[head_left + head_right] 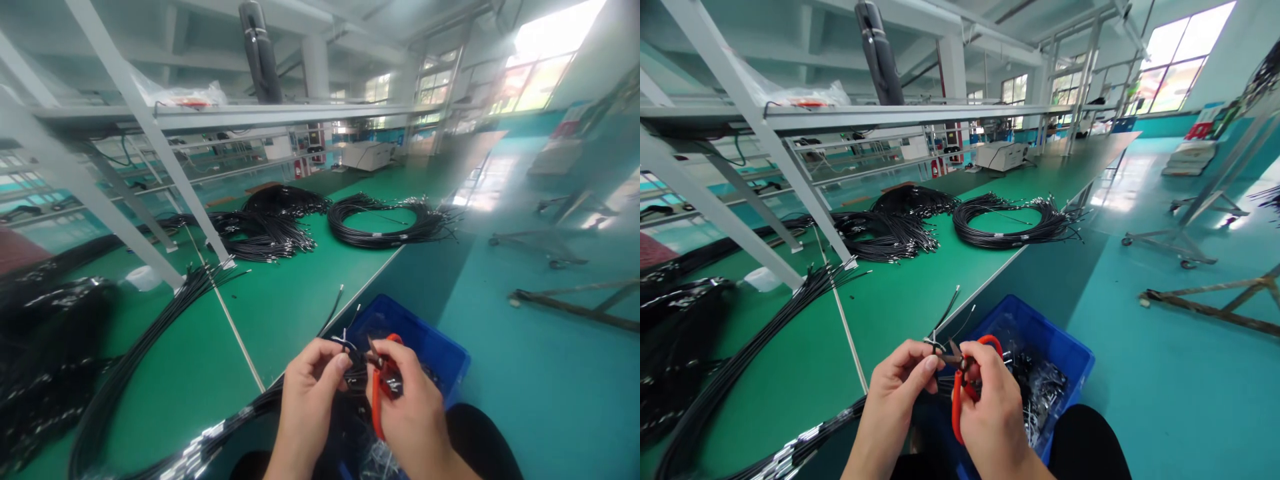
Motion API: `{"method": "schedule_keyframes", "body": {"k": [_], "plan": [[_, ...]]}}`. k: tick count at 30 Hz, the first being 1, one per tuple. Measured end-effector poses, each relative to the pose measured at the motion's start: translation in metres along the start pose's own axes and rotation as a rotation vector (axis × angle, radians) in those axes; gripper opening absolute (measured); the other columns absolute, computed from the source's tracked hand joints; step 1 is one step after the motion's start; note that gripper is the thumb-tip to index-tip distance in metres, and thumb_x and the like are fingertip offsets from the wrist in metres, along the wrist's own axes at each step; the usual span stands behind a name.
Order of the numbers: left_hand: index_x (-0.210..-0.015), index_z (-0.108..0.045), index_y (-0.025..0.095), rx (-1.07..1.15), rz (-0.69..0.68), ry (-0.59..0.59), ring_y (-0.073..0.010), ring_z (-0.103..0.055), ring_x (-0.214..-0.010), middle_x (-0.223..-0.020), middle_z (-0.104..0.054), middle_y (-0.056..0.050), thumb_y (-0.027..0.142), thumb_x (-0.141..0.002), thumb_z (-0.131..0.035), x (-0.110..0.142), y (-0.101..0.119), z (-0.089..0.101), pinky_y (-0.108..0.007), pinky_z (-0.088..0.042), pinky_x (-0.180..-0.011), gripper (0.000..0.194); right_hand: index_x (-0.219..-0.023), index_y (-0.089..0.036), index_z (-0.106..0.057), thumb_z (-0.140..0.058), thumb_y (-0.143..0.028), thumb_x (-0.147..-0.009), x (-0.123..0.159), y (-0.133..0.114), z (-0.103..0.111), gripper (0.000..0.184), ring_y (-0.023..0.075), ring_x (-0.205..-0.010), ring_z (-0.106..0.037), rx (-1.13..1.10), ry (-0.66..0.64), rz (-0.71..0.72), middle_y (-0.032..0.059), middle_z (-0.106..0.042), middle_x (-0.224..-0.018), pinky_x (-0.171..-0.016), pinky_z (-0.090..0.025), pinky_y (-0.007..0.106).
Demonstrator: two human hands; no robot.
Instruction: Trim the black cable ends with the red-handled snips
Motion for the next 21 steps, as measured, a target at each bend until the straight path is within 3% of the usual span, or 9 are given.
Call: {"method": "schedule_keyframes", "body": {"k": [2,5,8,10,14,21], "plan": [[-0.076,-0.063,0.016,0.019,-0.008,0.009,-0.0099,-0.053,-0.054,-0.067,-0.064,0.001,0.023,-0.078,-0.063,-0.002,-0.002,0.002,-0.02,-0.044,-0.055,0.008,-0.091,-0.027,-0.063,-0.065,-0.014,-0.067,0.006,-0.002,0.005,0.026,0.0212,-0.071,-0.066,-0.122,-0.071,-0.134,0.0035,-0.072,-0.084,-0.064,-0.051,0.03],[-0.078,-0.064,0.016,0.041,-0.018,0.016,-0.0112,-0.056,-0.058,-0.071,-0.065,0.0,0.021,-0.079,-0.062,-0.003,-0.001,0.003,-0.022,-0.046,-0.059,0.006,-0.085,-0.023,-0.064,-0.068,-0.021,-0.064,0.01,-0.011,0.01,0.023,0.0183,-0.062,-0.064,-0.402,-0.322,-0.438,0.0027,-0.07,-0.072,-0.053,-0.047,0.026],[-0.077,-0.065,0.016,0.024,-0.039,0.046,-0.0118,-0.058,-0.06,-0.072,-0.066,0.0,0.02,-0.078,-0.062,-0.001,0.0,0.001,-0.022,-0.047,-0.06,0.005,-0.078,-0.018,-0.062,-0.07,-0.021,-0.061,0.008,-0.019,0.013,0.019,0.0078,-0.038,-0.048,-0.57,-0.545,-0.745,0.0,-0.065,-0.055,-0.036,-0.032,0.018],[-0.076,-0.066,0.016,0.005,-0.056,0.065,-0.0122,-0.058,-0.061,-0.072,-0.066,0.0,0.019,-0.078,-0.063,-0.001,0.0,0.0,-0.022,-0.047,-0.061,0.004,-0.076,-0.016,-0.059,-0.071,-0.022,-0.061,0.005,-0.021,0.012,0.021,0.0035,-0.031,-0.039,-0.603,-0.615,-0.856,0.0002,-0.064,-0.051,-0.032,-0.025,0.015],[-0.076,-0.066,0.017,-0.026,-0.062,0.037,-0.0128,-0.058,-0.062,-0.069,-0.065,0.001,0.02,-0.077,-0.064,0.0,-0.004,0.0,-0.022,-0.046,-0.062,0.003,-0.08,-0.015,-0.057,-0.071,-0.028,-0.063,0.0,-0.018,0.007,0.026,0.0019,-0.026,-0.038,-0.648,-0.656,-0.872,0.0031,-0.067,-0.055,-0.03,-0.024,0.014],[-0.075,-0.066,0.017,-0.035,-0.042,0.005,-0.0123,-0.059,-0.061,-0.066,-0.064,0.002,0.019,-0.077,-0.064,-0.001,-0.005,-0.003,-0.021,-0.046,-0.061,0.003,-0.081,-0.014,-0.057,-0.069,-0.023,-0.065,0.001,-0.01,0.005,0.021,0.0028,-0.028,-0.041,-0.59,-0.597,-0.838,0.0014,-0.066,-0.056,-0.03,-0.024,0.012]]}}
Point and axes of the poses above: each hand's wrist, its own x-axis away from the middle knuckle, its own z-axis out of the back of the hand, y = z × x, the point moved 1 cm from there along -x, towards the middle knuckle
